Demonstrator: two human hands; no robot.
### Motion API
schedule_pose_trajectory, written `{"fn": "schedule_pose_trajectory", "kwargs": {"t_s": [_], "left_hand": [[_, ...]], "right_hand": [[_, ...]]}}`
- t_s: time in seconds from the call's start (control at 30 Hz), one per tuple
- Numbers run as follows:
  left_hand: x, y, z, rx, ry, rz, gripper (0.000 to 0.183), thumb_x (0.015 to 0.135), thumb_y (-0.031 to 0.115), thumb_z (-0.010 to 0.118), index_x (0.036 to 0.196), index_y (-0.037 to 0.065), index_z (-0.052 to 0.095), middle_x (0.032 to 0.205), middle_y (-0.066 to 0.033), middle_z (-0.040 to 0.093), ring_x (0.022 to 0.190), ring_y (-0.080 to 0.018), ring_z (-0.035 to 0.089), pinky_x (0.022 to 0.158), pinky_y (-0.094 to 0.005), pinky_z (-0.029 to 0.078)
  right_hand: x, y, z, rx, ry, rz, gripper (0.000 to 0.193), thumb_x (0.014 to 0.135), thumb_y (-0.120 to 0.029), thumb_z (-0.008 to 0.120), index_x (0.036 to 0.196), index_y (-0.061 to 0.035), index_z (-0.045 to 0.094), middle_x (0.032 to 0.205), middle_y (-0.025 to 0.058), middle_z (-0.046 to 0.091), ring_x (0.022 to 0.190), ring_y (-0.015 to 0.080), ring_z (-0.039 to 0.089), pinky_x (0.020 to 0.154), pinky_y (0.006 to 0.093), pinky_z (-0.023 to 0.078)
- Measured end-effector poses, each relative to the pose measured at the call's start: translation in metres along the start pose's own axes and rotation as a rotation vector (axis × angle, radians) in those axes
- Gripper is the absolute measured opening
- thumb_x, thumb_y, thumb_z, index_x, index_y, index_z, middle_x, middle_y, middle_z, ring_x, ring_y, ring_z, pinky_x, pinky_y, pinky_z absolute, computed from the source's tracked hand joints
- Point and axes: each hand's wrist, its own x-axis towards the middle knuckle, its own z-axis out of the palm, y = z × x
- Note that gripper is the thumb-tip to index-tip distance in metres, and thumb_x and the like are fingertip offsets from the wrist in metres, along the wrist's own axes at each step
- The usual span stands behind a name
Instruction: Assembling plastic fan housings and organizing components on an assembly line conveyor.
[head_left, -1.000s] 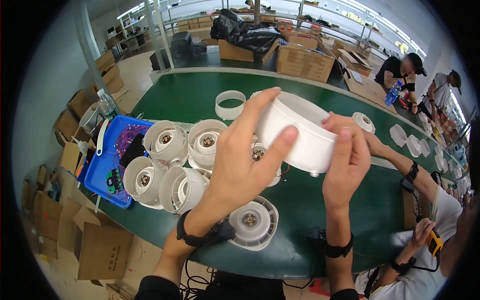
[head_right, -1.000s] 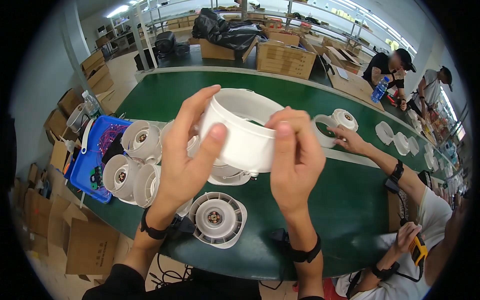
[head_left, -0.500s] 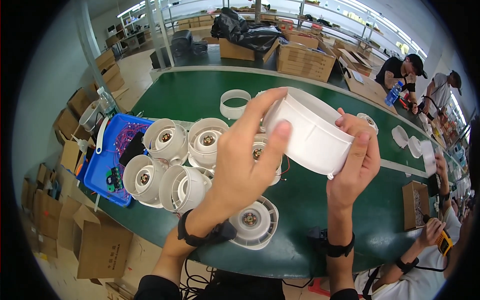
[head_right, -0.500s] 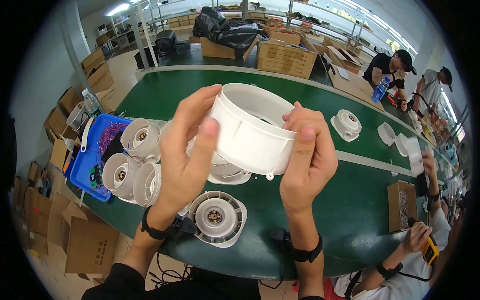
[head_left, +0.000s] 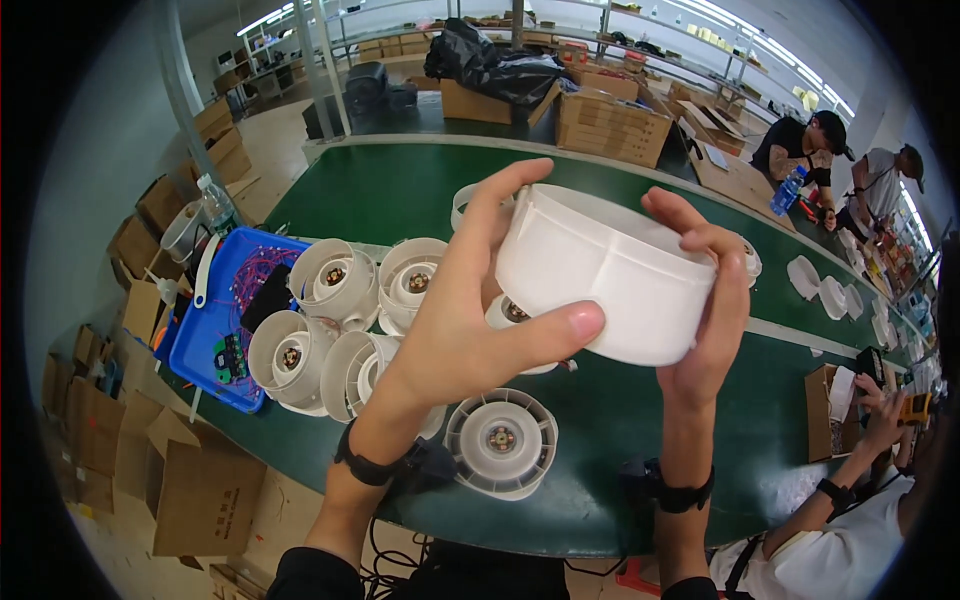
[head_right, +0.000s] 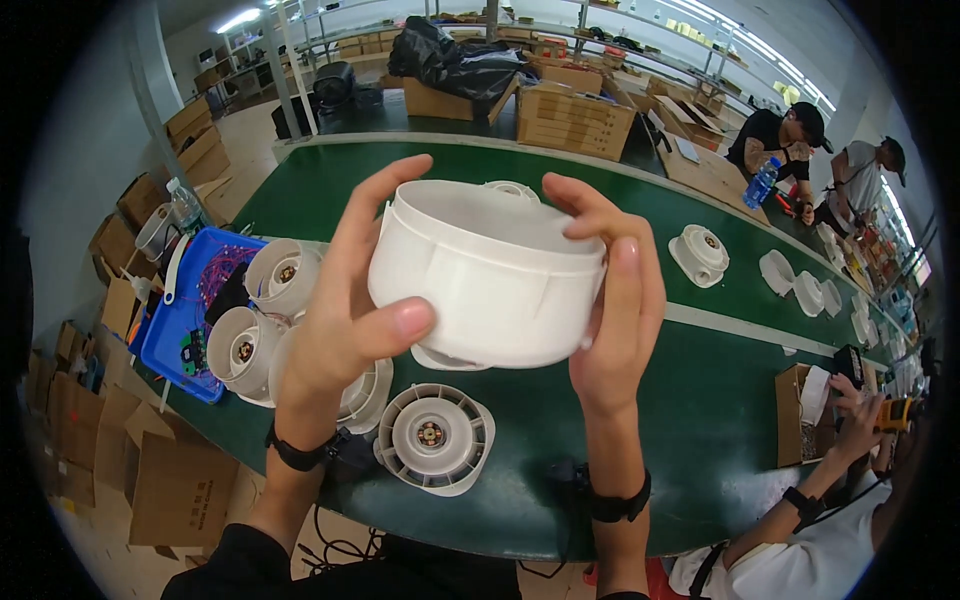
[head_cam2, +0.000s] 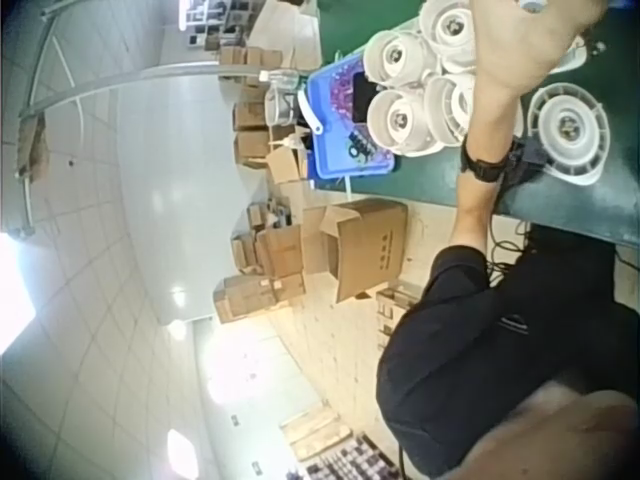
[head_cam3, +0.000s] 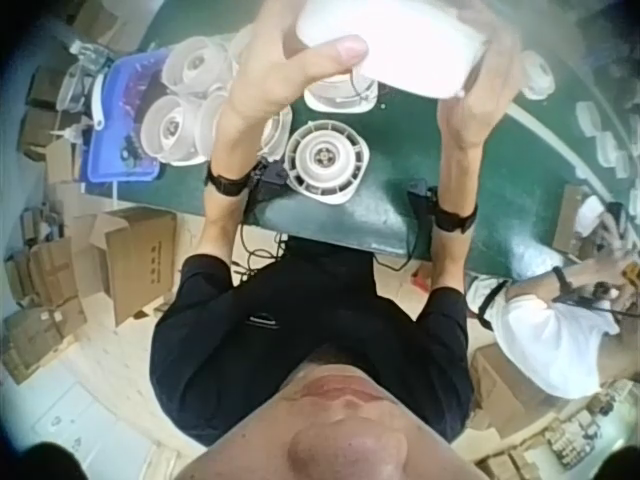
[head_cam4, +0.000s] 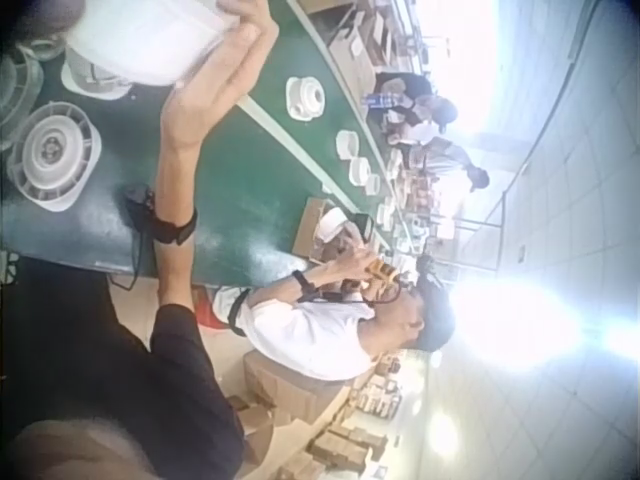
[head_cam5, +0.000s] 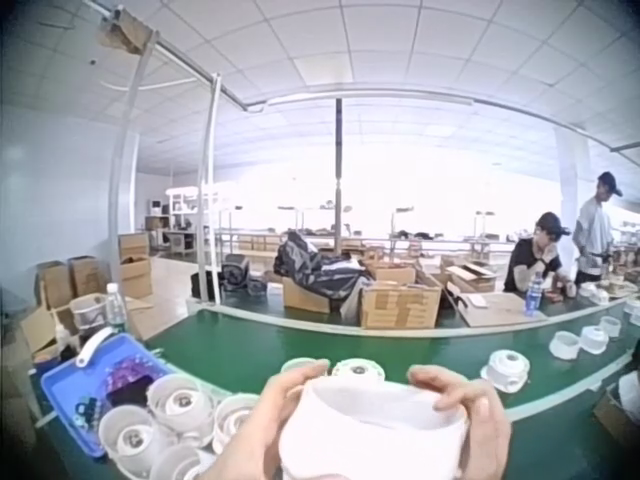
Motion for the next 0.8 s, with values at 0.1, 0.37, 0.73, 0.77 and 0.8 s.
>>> {"fn": "schedule_pose_trajectory", "kwargs": {"t_s": [0.1,0.37,0.73,0.77,0.8], "left_hand": [[0.001,-0.006,0.001,0.121,0.052,0.061,0.096,0.073,0.021,0.081,0.147,0.001,0.024,0.132,-0.018,0.045,0.124,-0.0266,0.05,0.102,-0.0365,0.042],[0.009,-0.013,-0.006,0.068,0.01,0.11,0.097,0.072,0.021,0.081,0.147,0.004,0.024,0.132,-0.0185,0.045,0.123,-0.0269,0.05,0.104,-0.0377,0.041],[0.007,-0.013,0.0,0.1,0.053,0.085,0.096,0.071,0.022,0.082,0.147,0.003,0.026,0.132,-0.0191,0.047,0.123,-0.0277,0.051,0.103,-0.0376,0.041],[0.007,-0.012,0.0,0.107,0.059,0.087,0.096,0.071,0.022,0.082,0.147,0.003,0.026,0.132,-0.0191,0.047,0.123,-0.0277,0.051,0.103,-0.0376,0.041],[0.007,-0.013,-0.002,0.11,0.063,0.101,0.096,0.071,0.022,0.082,0.146,0.003,0.026,0.131,-0.0194,0.048,0.123,-0.0277,0.051,0.103,-0.0376,0.042]], "right_hand": [[-0.002,0.001,0.0,-0.113,-0.101,-0.018,0.032,0.104,-0.024,0.04,0.114,0.0012,0.057,0.134,0.0248,0.052,0.123,0.0288,0.052,0.104,0.0392,0.039],[-0.001,-0.005,-0.012,-0.159,-0.086,0.076,0.033,0.104,-0.023,0.043,0.114,0.0016,0.063,0.129,0.0184,0.059,0.115,0.0193,0.056,0.098,0.0316,0.042],[0.0,-0.011,-0.005,-0.345,-0.2,0.002,0.041,0.105,-0.028,0.039,0.132,0.0028,0.048,0.136,0.0243,0.053,0.129,0.0309,0.051,0.108,0.0402,0.04],[0.0,-0.012,-0.003,-0.226,-0.082,0.08,0.041,0.105,-0.027,0.039,0.133,0.0024,0.046,0.135,0.0248,0.054,0.129,0.0313,0.05,0.107,0.0401,0.04],[0.0,-0.011,0.001,-0.103,0.033,0.161,0.041,0.105,-0.025,0.039,0.135,0.002,0.043,0.135,0.0253,0.054,0.129,0.0317,0.05,0.107,0.0401,0.041]]}}
